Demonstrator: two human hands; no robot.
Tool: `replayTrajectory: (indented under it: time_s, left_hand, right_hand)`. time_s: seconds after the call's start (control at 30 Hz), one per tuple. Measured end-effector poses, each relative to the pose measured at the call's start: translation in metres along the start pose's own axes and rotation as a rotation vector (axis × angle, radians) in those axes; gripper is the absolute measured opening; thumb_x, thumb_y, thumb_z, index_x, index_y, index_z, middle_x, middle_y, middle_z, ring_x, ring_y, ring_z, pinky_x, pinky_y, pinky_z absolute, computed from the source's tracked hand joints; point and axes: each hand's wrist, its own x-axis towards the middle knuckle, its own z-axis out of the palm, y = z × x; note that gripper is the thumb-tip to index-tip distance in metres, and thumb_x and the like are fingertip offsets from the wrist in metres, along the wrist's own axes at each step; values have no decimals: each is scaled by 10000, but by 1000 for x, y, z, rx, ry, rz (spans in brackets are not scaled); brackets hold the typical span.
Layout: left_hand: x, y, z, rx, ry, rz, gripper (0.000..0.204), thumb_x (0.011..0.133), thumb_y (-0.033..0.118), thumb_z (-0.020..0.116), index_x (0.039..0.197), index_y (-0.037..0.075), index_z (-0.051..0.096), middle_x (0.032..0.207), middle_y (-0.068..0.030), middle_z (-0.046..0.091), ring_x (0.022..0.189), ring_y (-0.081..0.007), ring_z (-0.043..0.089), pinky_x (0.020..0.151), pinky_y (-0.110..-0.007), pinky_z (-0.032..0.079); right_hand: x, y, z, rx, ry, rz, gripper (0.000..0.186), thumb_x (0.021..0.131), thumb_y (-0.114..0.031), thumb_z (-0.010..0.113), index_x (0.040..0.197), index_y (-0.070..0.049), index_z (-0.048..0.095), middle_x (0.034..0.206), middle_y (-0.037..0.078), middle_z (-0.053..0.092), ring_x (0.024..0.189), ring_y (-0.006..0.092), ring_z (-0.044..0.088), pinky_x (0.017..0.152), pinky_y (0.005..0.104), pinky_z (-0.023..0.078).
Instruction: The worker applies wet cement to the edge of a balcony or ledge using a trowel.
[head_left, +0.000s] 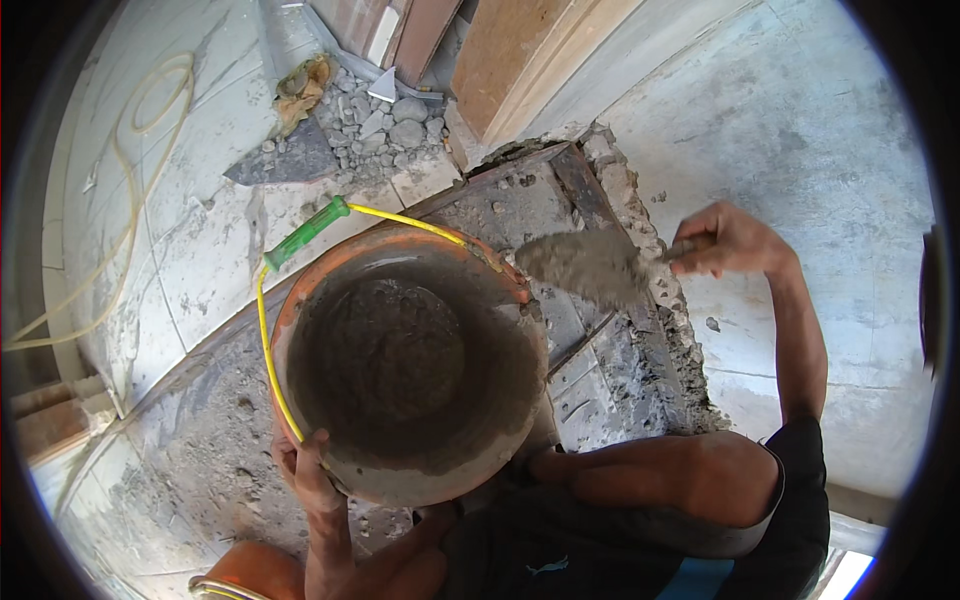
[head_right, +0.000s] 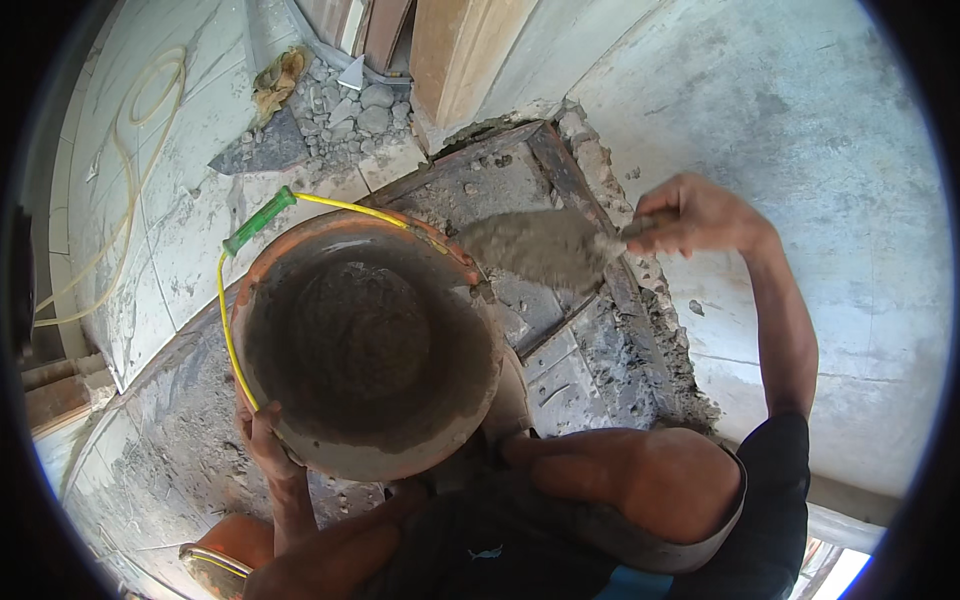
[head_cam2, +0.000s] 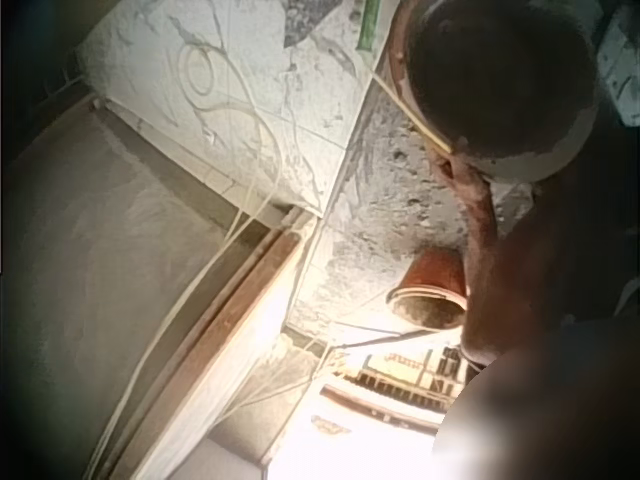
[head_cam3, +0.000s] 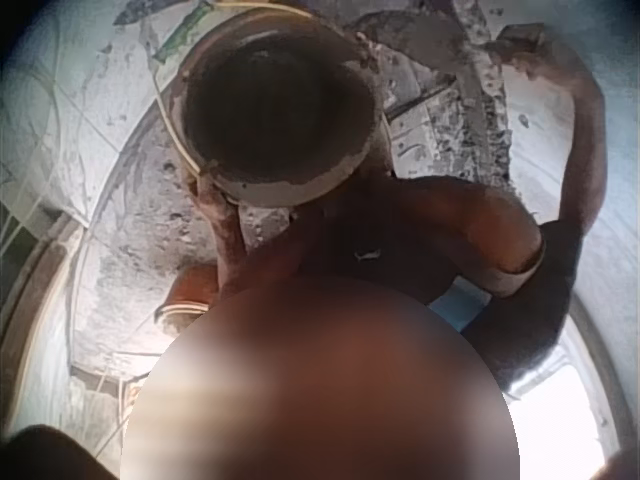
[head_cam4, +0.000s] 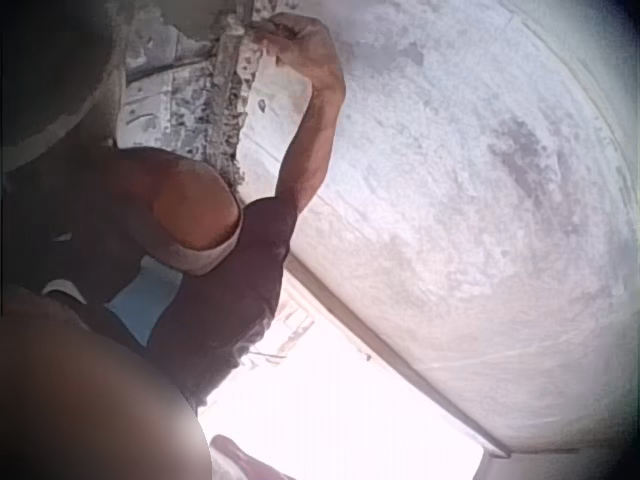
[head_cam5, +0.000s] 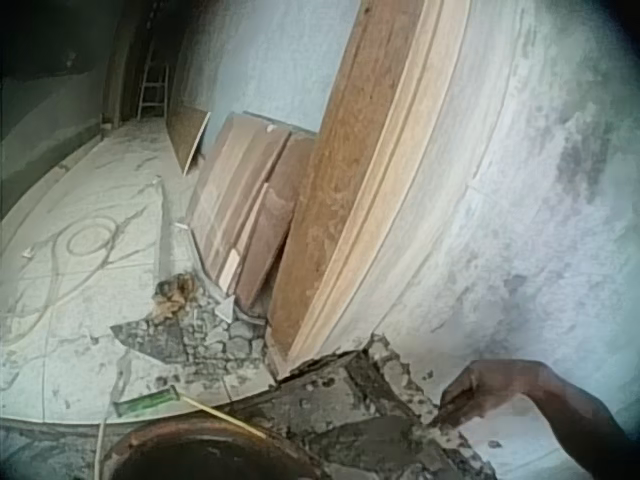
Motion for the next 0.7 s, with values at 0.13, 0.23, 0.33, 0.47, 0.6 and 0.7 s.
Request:
replayTrajectory:
  time_s: [0.13,0.23,0.33,0.47,0.6,0.7]
  left_hand:
    - [12,1,22,-10,-82,-10,608,708,74,470,1302,-42,414,1185,-127,551,1064,-200,531,937,-302,392]
    - [8,0,23,-29,-41,-7,610,705,75,473,1302,-40,416,1183,-124,550,1068,-201,528,943,-304,387]
    - [6,-3,14,-54,2,7,604,707,78,477,1296,-41,421,1174,-121,554,1061,-200,531,939,-303,389]
    - [3,-2,10,-11,-1,-22,589,709,90,487,1279,-48,434,1170,-122,557,1053,-197,536,932,-302,393]
    - [8,1,13,-18,17,-7,594,707,99,496,1279,-51,436,1170,-123,561,1048,-199,540,933,-301,392]
    - [10,1,12,4,39,-59,624,706,100,497,1306,-50,420,1168,-121,564,1046,-198,541,935,-300,390]
  right_hand:
    - [47,-13,-51,-204,103,99,277,820,-290,650,768,-19,670,500,35,523,403,111,481,371,281,371]
    - [90,-36,-58,-321,127,146,316,833,-310,632,737,-9,651,479,39,485,374,127,457,364,287,362]
    - [85,-47,-58,-394,168,186,350,838,-336,631,713,-9,623,470,44,462,366,134,444,366,305,355]
    - [67,-22,-49,-439,260,194,422,857,-400,599,718,-2,604,545,82,513,454,172,522,436,328,411]
    - [59,18,-13,-746,561,48,386,875,-421,541,849,-45,627,716,157,628,711,253,645,656,371,500]
    - [53,25,32,-825,833,13,225,858,-306,577,971,-113,602,855,115,603,842,299,614,707,422,483]
